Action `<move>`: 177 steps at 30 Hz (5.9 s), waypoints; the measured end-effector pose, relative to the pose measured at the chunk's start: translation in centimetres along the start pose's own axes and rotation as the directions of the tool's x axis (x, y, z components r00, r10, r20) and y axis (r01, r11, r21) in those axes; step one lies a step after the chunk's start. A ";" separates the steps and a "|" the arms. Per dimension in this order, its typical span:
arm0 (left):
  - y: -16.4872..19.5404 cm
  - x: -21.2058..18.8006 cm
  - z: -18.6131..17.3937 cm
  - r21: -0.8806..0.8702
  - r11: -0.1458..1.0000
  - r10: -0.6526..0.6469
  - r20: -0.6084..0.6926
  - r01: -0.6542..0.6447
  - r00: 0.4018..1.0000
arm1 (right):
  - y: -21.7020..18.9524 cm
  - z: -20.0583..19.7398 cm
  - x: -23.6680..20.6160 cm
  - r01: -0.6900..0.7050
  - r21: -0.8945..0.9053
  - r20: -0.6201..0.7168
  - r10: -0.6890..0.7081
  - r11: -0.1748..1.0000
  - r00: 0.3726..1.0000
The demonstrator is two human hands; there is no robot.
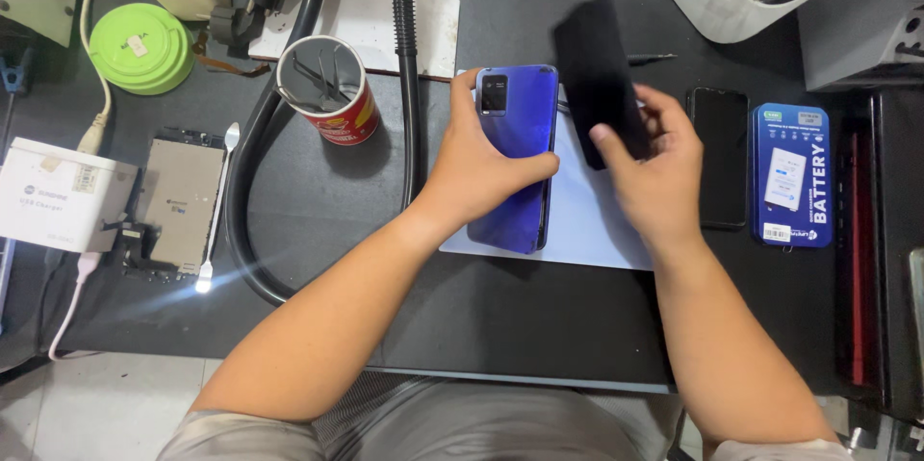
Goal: The person handles a black smartphone, then picks up a blue smartphone and uses a black prying tool to separate the screen from the frame. The person continues prying along the edges until the screen is detached, exposing the internal components.
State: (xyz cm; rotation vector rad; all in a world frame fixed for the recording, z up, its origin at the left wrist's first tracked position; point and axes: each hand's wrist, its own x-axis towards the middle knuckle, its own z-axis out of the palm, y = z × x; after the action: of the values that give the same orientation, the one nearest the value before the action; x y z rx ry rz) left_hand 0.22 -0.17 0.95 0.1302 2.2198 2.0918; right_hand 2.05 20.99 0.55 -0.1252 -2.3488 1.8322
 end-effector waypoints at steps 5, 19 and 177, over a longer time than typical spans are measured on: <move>0.1 -0.1 0.1 0.075 0.997 0.026 -0.011 -0.025 1.000 | -0.8 0.5 -0.5 -0.148 0.465 0.020 0.157 0.873 0.987; 1.1 -0.9 0.4 0.111 0.978 0.177 -0.014 -0.174 0.984 | -0.7 2.0 -2.2 -0.126 0.497 0.093 0.092 0.859 0.991; -0.4 -0.3 1.5 0.093 0.995 -0.027 0.027 0.025 0.999 | -0.8 2.6 -2.4 -0.208 0.403 0.048 0.207 0.891 0.977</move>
State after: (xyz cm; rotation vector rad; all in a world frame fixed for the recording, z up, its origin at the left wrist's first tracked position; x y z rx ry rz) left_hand 0.73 1.23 0.43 0.1352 2.2904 1.9620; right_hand 4.02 17.93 0.48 -0.3308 -1.9614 2.3810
